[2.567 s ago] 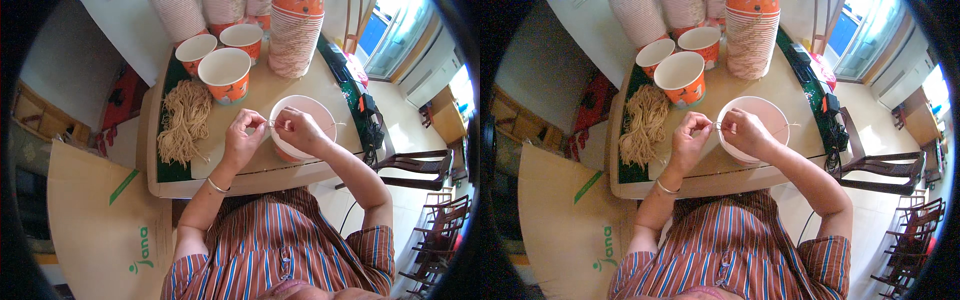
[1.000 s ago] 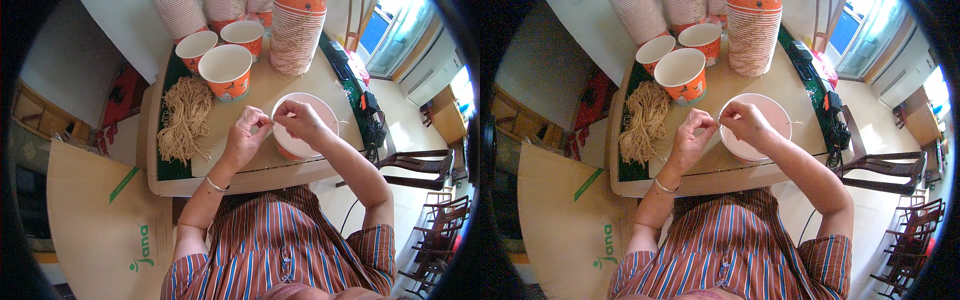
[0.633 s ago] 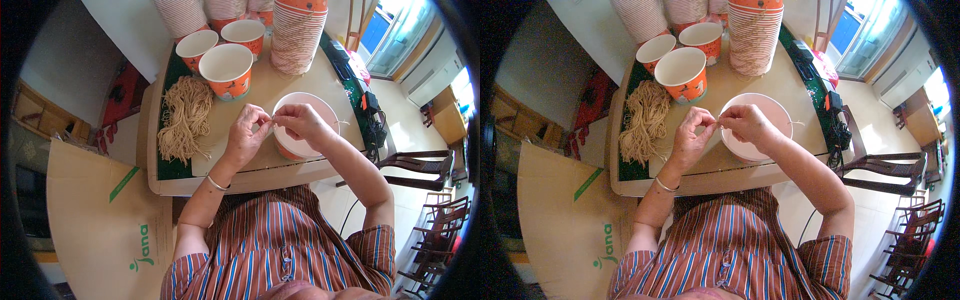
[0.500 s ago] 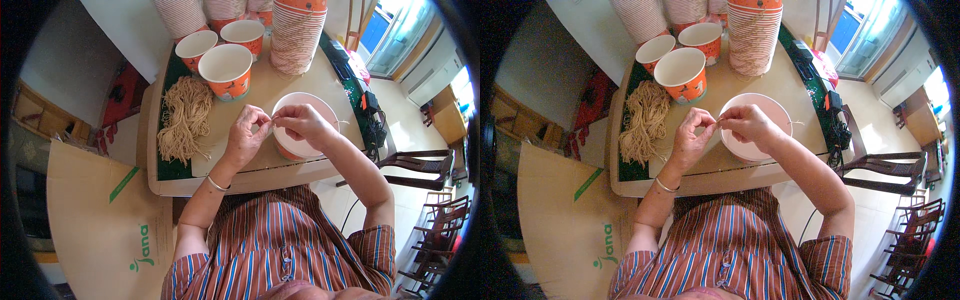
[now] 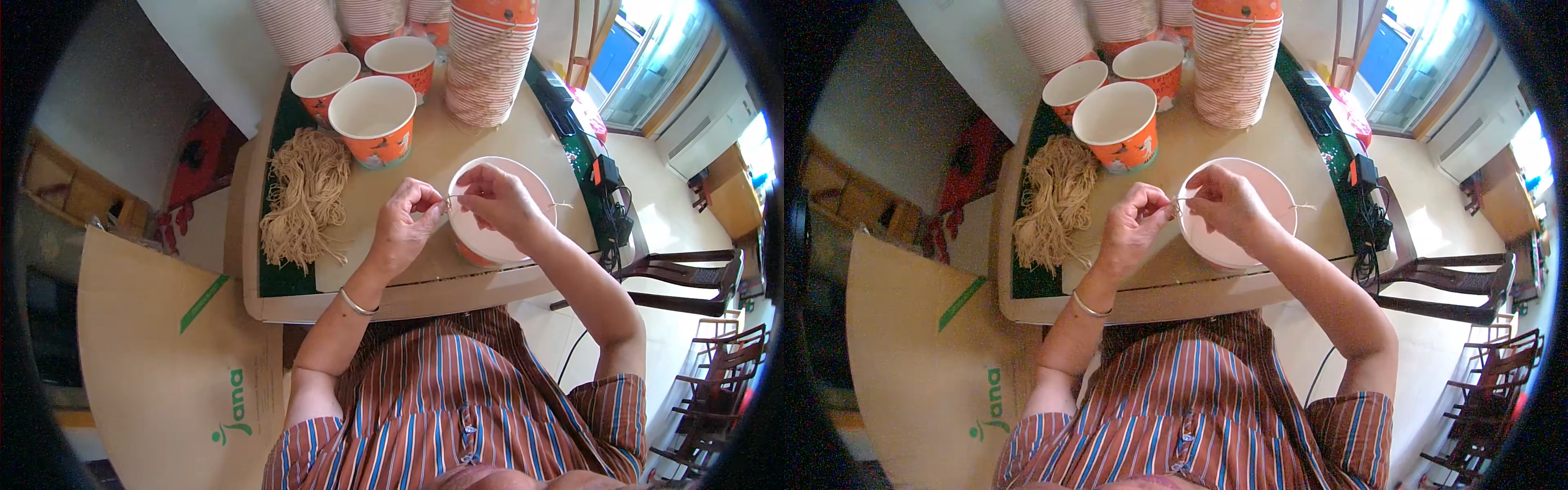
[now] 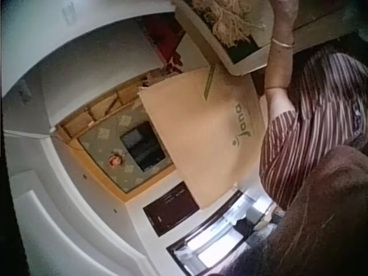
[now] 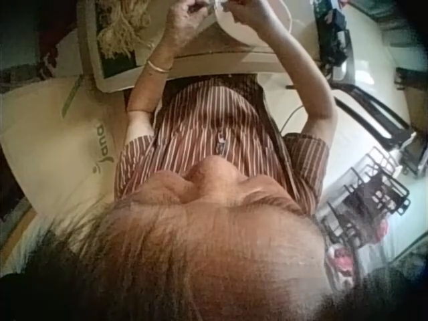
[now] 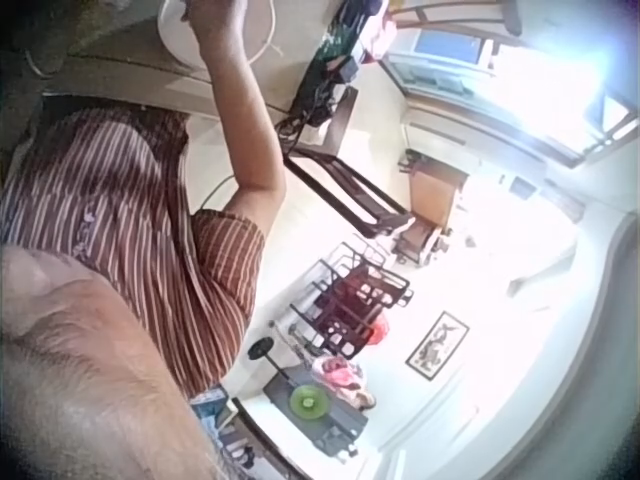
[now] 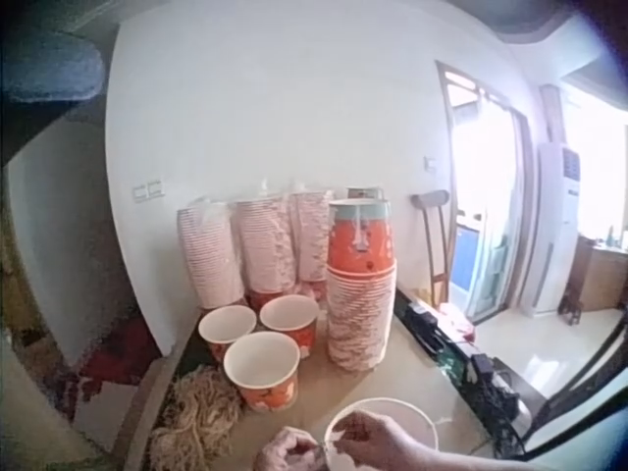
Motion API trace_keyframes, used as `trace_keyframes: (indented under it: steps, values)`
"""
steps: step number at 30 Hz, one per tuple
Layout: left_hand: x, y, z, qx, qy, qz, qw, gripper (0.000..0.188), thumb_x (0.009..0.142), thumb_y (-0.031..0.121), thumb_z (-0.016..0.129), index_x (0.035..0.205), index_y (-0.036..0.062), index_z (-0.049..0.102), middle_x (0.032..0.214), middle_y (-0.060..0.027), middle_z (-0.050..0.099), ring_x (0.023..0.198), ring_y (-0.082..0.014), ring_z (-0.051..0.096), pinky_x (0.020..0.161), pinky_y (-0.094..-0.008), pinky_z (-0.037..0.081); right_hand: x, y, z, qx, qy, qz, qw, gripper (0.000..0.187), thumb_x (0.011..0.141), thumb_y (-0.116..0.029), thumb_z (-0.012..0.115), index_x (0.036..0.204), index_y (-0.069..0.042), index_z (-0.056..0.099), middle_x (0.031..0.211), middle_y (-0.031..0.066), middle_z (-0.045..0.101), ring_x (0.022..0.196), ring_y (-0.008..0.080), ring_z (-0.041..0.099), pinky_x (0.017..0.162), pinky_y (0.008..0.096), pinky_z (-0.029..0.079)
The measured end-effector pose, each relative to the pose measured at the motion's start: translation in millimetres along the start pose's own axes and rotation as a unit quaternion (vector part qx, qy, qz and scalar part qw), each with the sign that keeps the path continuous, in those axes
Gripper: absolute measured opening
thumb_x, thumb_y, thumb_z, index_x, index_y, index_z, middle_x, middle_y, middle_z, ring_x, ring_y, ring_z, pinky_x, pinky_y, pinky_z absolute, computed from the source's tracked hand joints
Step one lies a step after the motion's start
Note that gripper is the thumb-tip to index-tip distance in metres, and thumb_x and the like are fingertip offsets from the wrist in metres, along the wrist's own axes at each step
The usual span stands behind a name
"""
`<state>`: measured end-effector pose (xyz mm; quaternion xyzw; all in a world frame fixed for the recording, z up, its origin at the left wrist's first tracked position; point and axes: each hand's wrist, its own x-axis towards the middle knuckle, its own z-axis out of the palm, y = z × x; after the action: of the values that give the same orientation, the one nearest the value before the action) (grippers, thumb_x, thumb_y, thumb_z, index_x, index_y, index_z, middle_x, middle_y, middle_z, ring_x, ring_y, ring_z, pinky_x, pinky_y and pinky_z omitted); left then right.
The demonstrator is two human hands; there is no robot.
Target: Attaching and tying strings to the rims of paper cups for packaging.
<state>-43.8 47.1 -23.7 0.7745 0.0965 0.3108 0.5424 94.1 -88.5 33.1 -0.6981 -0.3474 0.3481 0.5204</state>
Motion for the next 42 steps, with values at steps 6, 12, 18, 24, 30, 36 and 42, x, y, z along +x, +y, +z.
trace_keyframes:
  steps: [6,12,18,24,30,36,42]
  values:
    - [-1,0,0,0.000,0.004,-0.006,1.000,0.008,0.089,0.006,0.069,0.093,0.0004,0.064,0.093,-0.0055,0.059,0.086,-0.0141,0.060,0.079,-0.0281,0.051,3,12,4,-0.110,0.011,-0.054,0.992,0.012,0.090,-0.008,0.070,0.097,-0.001,0.064,0.079,-0.0011,0.062,0.067,0.0036,0.055,0.056,0.0205,0.047]
    - [-1,4,1,0.005,0.003,-0.018,1.000,0.008,0.089,0.006,0.069,0.093,0.0002,0.064,0.093,-0.0054,0.059,0.086,-0.0136,0.061,0.080,-0.0278,0.051,8,26,6,-0.128,0.037,-0.126,0.983,0.010,0.089,-0.007,0.071,0.093,0.001,0.065,0.081,0.0002,0.064,0.074,0.0064,0.059,0.068,0.0232,0.052]
    - [-2,2,2,-0.028,0.009,-0.032,0.999,0.008,0.089,0.005,0.068,0.093,0.0001,0.064,0.094,-0.0048,0.059,0.086,-0.0125,0.061,0.080,-0.0271,0.051,5,19,8,-0.157,0.037,-0.136,0.977,0.009,0.087,-0.006,0.072,0.093,0.000,0.068,0.081,0.0011,0.066,0.076,0.0066,0.060,0.069,0.0240,0.052]
    - [-2,-2,3,-0.031,0.006,-0.020,0.999,0.007,0.091,0.005,0.069,0.093,0.0021,0.063,0.092,0.0023,0.055,0.080,-0.0044,0.053,0.073,-0.0204,0.046,4,18,6,-0.175,0.046,-0.135,0.974,0.011,0.087,-0.007,0.072,0.094,0.001,0.070,0.085,0.0031,0.065,0.076,0.0086,0.060,0.070,0.0256,0.052]
    - [-2,-2,4,-0.039,0.007,-0.012,0.999,0.007,0.091,0.006,0.070,0.094,0.0023,0.064,0.093,0.0022,0.056,0.081,-0.0040,0.053,0.073,-0.0203,0.046,0,13,9,-0.176,0.047,-0.147,0.972,0.012,0.087,-0.008,0.072,0.094,0.002,0.070,0.088,0.0049,0.062,0.074,0.0106,0.059,0.068,0.0273,0.050]
    - [-1,0,4,-0.045,0.005,-0.050,0.998,0.008,0.089,0.006,0.069,0.093,-0.0001,0.065,0.094,-0.0041,0.060,0.084,-0.0114,0.060,0.078,-0.0264,0.051,1,15,10,-0.186,0.057,-0.167,0.966,0.013,0.087,-0.009,0.072,0.095,0.001,0.070,0.086,0.0055,0.062,0.071,0.0115,0.057,0.065,0.0276,0.048]
    - [-1,-4,5,-0.052,0.004,-0.052,0.997,0.008,0.089,0.005,0.069,0.093,-0.0001,0.064,0.093,-0.0038,0.060,0.083,-0.0110,0.059,0.078,-0.0262,0.050,-1,14,10,-0.192,0.058,-0.167,0.965,0.013,0.086,-0.010,0.073,0.095,-0.001,0.071,0.085,0.0050,0.061,0.070,0.0116,0.056,0.064,0.0278,0.048]
